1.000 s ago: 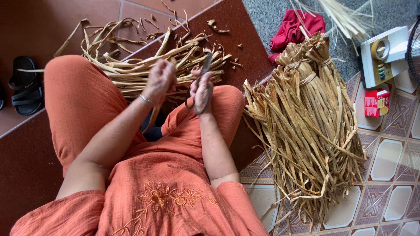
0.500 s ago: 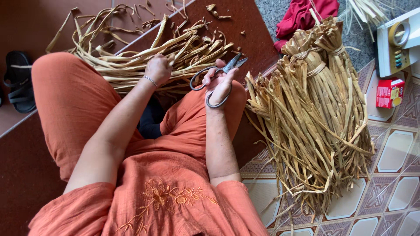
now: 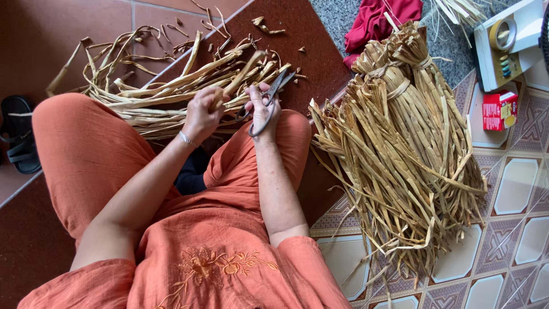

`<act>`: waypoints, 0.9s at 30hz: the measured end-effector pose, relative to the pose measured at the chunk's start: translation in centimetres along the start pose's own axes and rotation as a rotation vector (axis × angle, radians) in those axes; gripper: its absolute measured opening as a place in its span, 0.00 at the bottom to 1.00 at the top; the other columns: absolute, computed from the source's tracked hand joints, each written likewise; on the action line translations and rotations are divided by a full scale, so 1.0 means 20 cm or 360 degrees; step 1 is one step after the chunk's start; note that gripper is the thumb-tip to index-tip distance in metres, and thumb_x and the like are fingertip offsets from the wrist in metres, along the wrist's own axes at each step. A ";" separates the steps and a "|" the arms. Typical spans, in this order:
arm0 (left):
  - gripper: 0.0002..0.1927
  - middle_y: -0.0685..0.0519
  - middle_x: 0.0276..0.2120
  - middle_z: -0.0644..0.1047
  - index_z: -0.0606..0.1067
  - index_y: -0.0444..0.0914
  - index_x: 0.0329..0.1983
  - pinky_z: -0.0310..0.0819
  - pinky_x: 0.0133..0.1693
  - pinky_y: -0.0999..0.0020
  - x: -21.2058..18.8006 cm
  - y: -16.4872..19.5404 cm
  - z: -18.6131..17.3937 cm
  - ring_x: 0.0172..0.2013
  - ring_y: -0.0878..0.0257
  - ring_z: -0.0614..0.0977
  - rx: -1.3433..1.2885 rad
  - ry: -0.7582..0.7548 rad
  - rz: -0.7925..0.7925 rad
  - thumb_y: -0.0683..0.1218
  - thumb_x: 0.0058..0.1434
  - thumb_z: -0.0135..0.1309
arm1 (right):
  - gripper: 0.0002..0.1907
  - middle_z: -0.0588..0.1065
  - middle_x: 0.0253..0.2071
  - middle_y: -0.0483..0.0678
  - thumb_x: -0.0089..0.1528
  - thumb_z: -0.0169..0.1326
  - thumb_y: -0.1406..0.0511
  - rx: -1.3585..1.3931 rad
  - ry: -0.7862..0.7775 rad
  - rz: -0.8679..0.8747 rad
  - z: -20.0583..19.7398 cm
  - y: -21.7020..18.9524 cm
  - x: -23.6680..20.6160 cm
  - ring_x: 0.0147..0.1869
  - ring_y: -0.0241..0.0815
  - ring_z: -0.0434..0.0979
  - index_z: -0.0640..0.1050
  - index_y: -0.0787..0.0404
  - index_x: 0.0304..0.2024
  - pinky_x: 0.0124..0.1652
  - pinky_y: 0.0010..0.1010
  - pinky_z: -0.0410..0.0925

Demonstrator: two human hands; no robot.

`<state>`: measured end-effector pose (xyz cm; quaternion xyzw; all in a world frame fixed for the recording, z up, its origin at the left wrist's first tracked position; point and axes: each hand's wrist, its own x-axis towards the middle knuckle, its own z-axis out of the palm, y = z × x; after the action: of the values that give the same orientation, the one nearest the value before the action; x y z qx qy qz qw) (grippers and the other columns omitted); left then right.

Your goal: The person sits on a tiled floor and uses scissors to trim dried straw stalks one at a time. They pick up stalks from a pile, cut them to length, and place the trimmed pieces into a separate bundle.

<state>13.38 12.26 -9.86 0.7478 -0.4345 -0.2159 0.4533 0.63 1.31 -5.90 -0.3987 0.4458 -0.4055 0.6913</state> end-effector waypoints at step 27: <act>0.09 0.61 0.33 0.78 0.77 0.35 0.47 0.76 0.37 0.77 0.02 0.22 -0.07 0.35 0.74 0.78 -0.1105 0.0150 -0.0309 0.45 0.70 0.58 | 0.16 0.77 0.33 0.45 0.62 0.64 0.70 -0.0301 -0.0567 -0.0003 0.05 0.00 -0.18 0.26 0.33 0.75 0.75 0.63 0.50 0.23 0.24 0.66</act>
<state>12.62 11.69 -5.21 0.5961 -0.2408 -0.3581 0.6771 0.64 4.72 -4.52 -0.5277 0.3521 -0.2855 0.7184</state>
